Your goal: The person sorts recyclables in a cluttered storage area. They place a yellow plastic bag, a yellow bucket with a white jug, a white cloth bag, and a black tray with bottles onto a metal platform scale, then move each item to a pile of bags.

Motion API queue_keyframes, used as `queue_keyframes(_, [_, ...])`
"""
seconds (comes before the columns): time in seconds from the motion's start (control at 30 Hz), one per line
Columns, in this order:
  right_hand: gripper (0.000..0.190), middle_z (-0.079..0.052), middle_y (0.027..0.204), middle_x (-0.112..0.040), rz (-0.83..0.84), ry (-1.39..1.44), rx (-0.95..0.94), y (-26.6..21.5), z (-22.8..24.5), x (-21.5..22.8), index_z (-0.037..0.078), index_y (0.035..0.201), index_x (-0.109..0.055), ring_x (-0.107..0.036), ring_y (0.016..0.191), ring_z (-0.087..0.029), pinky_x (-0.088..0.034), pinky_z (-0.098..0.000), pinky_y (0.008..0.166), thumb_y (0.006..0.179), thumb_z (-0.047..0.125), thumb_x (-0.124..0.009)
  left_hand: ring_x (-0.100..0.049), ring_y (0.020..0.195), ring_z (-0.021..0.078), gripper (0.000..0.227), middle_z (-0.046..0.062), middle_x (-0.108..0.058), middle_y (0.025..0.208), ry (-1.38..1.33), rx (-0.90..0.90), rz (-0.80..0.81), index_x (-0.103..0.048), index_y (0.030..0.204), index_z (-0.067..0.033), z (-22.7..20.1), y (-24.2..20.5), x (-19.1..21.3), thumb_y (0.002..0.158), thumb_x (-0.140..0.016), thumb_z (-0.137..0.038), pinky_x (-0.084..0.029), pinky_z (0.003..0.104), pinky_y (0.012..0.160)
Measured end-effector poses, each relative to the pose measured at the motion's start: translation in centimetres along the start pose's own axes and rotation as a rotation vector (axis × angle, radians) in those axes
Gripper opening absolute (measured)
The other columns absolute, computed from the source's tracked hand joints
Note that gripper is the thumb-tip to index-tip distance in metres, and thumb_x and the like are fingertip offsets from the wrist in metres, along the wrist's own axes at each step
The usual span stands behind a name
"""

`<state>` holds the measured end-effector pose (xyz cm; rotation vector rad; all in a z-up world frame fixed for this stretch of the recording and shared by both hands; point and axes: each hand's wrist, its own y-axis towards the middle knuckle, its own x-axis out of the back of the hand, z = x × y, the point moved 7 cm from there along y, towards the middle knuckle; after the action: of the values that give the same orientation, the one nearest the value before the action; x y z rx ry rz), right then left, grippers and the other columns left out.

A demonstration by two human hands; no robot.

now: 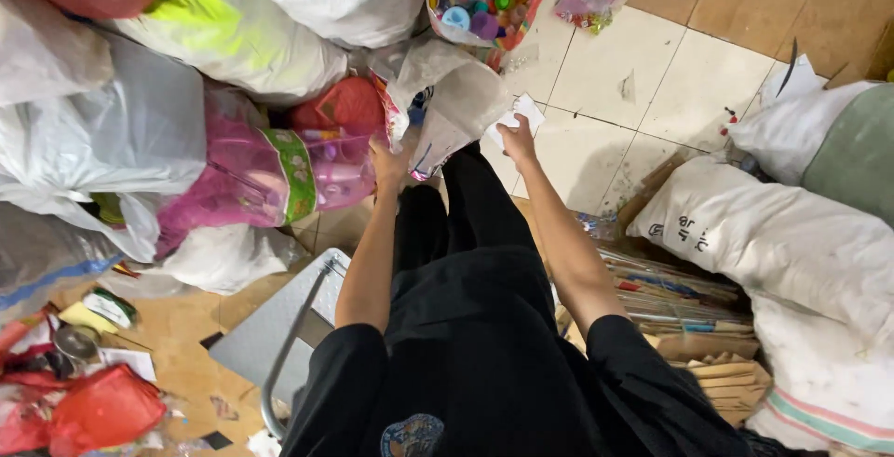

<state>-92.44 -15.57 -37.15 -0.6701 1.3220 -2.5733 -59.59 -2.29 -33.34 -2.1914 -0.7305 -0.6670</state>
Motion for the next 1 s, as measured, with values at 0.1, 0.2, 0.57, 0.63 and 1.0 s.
queue_keyframes(0.1, [0.086, -0.013, 0.126, -0.061, 0.055, 0.031, -0.161, 0.4, -1.6, -1.6, 0.015, 0.156, -0.027, -0.062, 0.11, -0.027, -0.061, -0.0465, 0.078, 0.088, 0.038, -0.074, -0.058, 0.116, 0.0484, 0.074, 0.031, -0.061, 0.123, 0.092, 0.175, 0.051, -0.045, 0.135, -0.0013, 3.7, -0.2, -2.9, 0.082, -0.08, -0.039, -0.046, 0.053, 0.097])
queue_keyframes(0.2, [0.086, -0.009, 0.131, -0.053, 0.124, 0.136, -0.291, 1.7, -2.9, -3.4, 0.017, 0.154, -0.025, -0.06, 0.115, -0.029, -0.061, -0.053, 0.079, 0.087, 0.041, -0.074, -0.067, 0.107, 0.0471, 0.041, 0.028, -0.07, 0.111, 0.198, 0.178, 0.187, -0.056, 0.129, -0.0048, 7.5, -0.3, -6.9, 0.092, -0.059, -0.024, -0.051, 0.056, 0.092])
queue_keyframes(0.57, [0.059, -0.013, 0.099, -0.071, -0.082, 0.026, 0.08, 8.6, -2.8, 0.3, -0.008, 0.117, -0.058, -0.066, 0.088, -0.023, -0.056, -0.0361, 0.077, 0.105, 0.05, -0.06, -0.064, 0.093, 0.052, 0.027, 0.03, -0.068, 0.102, 0.06, -0.152, 0.165, -0.059, 0.114, 0.0027, -5.6, -8.0, -4.0, 0.09, -0.056, -0.008, -0.049, 0.06, 0.08])
queue_keyframes(0.63, [0.066, -0.019, 0.094, -0.064, -0.002, -0.099, 0.043, 5.2, 1.0, 1.0, -0.014, 0.12, -0.061, -0.057, 0.082, -0.023, -0.049, -0.036, 0.067, 0.107, 0.05, -0.056, -0.065, 0.097, 0.0502, 0.019, 0.029, -0.068, 0.099, -0.077, -0.199, 0.061, -0.06, 0.11, 0.002, -5.9, -7.9, -3.7, 0.092, -0.058, -0.006, -0.05, 0.057, 0.084])
queue_keyframes(1.0, [0.063, -0.015, 0.106, -0.064, -0.169, 0.148, 0.255, -6.2, 8.4, 4.4, -0.011, 0.119, -0.05, -0.063, 0.086, -0.016, -0.056, -0.0321, 0.069, 0.098, 0.046, -0.065, -0.064, 0.103, 0.0405, 0.02, 0.024, -0.065, 0.11, -0.386, -0.326, -0.116, -0.062, 0.117, -0.0004, -13.8, -8.5, 8.5, 0.101, -0.051, -0.005, -0.051, 0.046, 0.091])
